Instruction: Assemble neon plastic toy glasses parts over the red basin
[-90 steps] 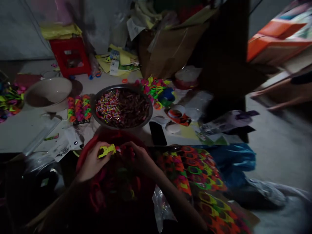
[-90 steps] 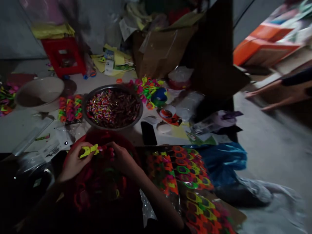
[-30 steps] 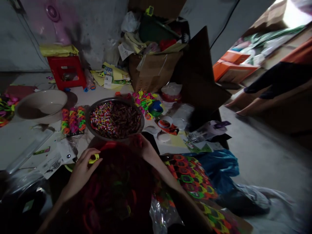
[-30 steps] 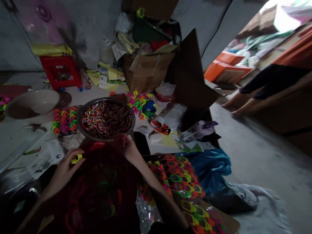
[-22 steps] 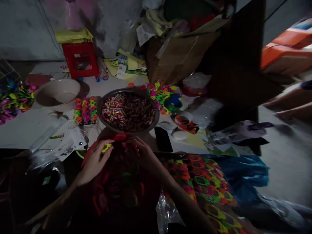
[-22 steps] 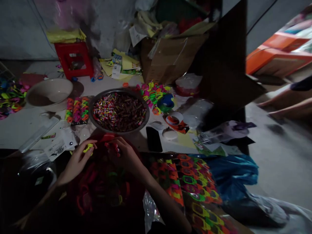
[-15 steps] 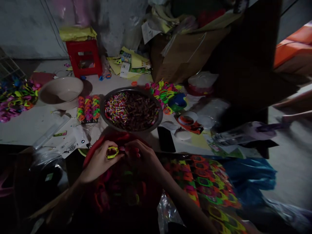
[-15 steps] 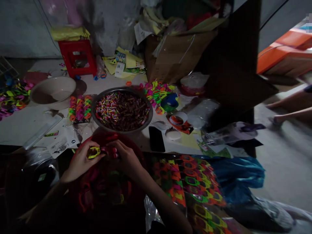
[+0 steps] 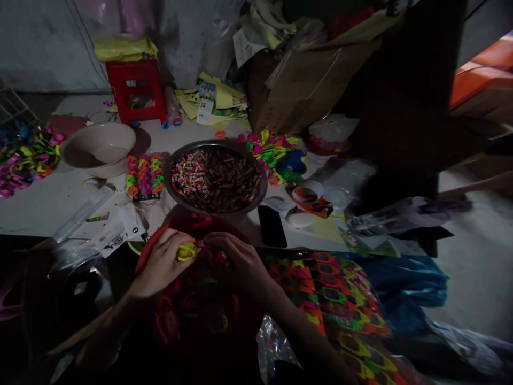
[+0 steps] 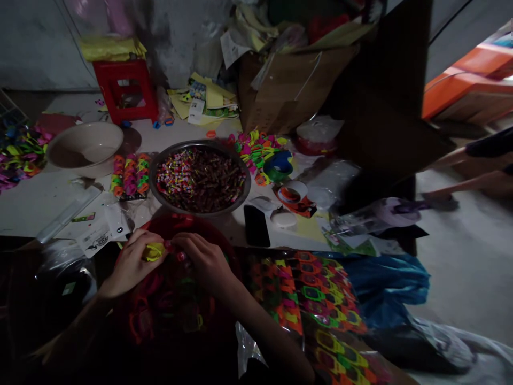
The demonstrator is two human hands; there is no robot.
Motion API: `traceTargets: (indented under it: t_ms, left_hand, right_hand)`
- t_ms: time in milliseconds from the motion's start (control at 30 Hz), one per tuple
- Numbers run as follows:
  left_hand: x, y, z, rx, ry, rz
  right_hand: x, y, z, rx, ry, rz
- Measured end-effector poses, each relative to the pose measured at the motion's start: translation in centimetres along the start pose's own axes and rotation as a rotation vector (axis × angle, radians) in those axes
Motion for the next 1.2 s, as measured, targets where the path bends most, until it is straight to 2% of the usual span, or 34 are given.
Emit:
traceTargets:
  t_ms: [167, 300, 467, 667, 900, 1067, 1200]
  left_hand:
    - [0.5, 0.5, 0.4, -0.086, -0.09, 0.13]
    - [0.6, 1.1, 0.9, -0.174, -0.222, 0.333]
    - [-0.2, 0.7, 0.7, -0.166, -0.372, 0.45]
    - [-1.7, -0.2, 0.2, -0.107, -0.502, 0.377]
    - [-2.1, -0.8, -0.3, 0.002, -0.656, 0.257]
    - [-2.1, -1.9, -1.5, 0.118, -0.6, -0.087]
    - [-2.3, -3.4, -1.9, 0.299, -0.551, -0.347]
  right_hand:
    - [0.2, -0.9, -0.4, 0.081, -0.026, -0.179]
    - [-0.1, -1.5, -0.6, 0.153, -0.001, -0.254]
    - [-0.4, -1.6, -0.5, 0.195, 0.01, -0.246]
    - [-1.2, -0.2, -1.3, 0.118, -0.023, -0.121]
    - [-2.9, 1.9, -1.8, 0.003, -0.083, 0.06]
    - [-3.5, 2.5, -1.9, -0.096, -0.219, 0.086]
    - [-3.5, 2.5, -1.9, -0.064, -0.285, 0.036]
Point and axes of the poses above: each hand's wrist, its own z-axis towards the middle knuckle, its own x-axis out of the back of the hand, y = z × x, the point moved 3 cm from there along z, towards the middle knuckle, and after that the axes turned 12 degrees about -x, right-handed, at the moved point
